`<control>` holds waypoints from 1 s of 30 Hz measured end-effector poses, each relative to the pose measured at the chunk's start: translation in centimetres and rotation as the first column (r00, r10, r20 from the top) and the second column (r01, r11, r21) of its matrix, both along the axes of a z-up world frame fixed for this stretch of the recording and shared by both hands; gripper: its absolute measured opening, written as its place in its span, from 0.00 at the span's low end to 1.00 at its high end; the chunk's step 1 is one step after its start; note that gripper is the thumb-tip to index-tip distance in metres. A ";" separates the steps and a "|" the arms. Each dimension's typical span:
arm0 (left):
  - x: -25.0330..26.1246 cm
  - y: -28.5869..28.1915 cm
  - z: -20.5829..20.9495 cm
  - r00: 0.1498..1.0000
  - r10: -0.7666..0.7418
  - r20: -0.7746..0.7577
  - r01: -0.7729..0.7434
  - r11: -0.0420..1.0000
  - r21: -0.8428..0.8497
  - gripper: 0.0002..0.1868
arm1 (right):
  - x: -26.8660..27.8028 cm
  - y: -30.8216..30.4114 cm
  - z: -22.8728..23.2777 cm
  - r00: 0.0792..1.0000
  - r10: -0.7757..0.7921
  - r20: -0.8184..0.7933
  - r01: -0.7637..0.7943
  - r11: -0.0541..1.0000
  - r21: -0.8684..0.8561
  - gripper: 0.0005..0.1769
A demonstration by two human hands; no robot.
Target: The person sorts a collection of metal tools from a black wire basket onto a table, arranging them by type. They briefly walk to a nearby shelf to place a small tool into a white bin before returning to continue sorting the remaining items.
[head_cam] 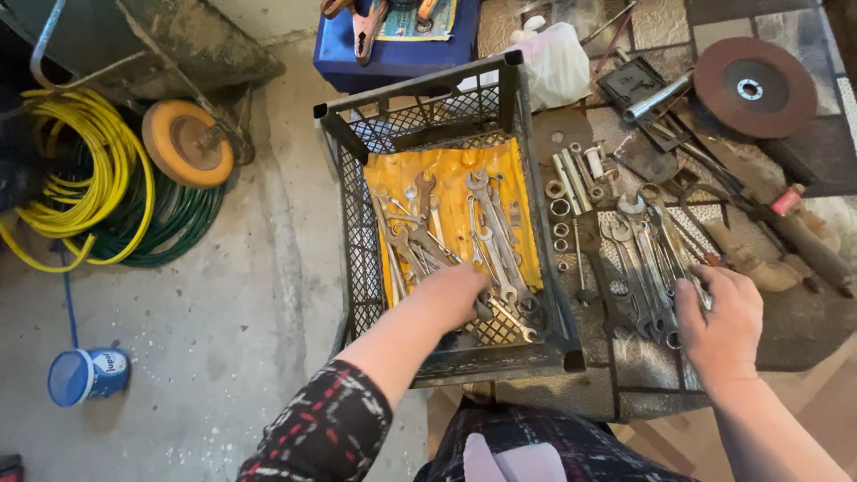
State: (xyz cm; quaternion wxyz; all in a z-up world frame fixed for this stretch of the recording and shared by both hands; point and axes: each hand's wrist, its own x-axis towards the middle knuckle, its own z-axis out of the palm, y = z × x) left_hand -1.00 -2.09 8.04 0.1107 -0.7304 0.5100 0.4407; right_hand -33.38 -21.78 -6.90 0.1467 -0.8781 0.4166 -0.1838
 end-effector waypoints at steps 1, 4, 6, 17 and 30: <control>0.2 -0.1 1.9 0.993 0.109 -0.040 -0.108 0.993 0.046 0.30 | 0.1 0.2 0.1 0.999 0.019 0.027 -0.019 1.000 0.001 0.26; 1.4 0.2 4.7 0.943 0.312 -0.112 -0.314 0.949 0.003 0.17 | 1.8 1.0 2.9 0.995 0.010 0.095 -0.021 0.992 0.121 0.21; 1.8 0.6 5.1 0.902 0.401 -0.160 -0.417 0.905 -0.080 0.09 | 3.9 2.1 6.0 0.991 -0.019 0.133 -0.014 0.970 0.244 0.18; -3.2 -0.9 2.7 0.645 0.414 -0.642 -0.734 0.568 -0.372 0.25 | 9.6 6.3 10.4 0.787 -0.317 0.530 -0.376 0.434 0.819 0.22; -2.4 2.9 -0.1 0.599 0.648 -0.471 -0.801 0.478 -0.361 0.20 | 12.6 -2.6 4.4 0.595 -0.713 0.371 -0.285 0.245 0.927 0.14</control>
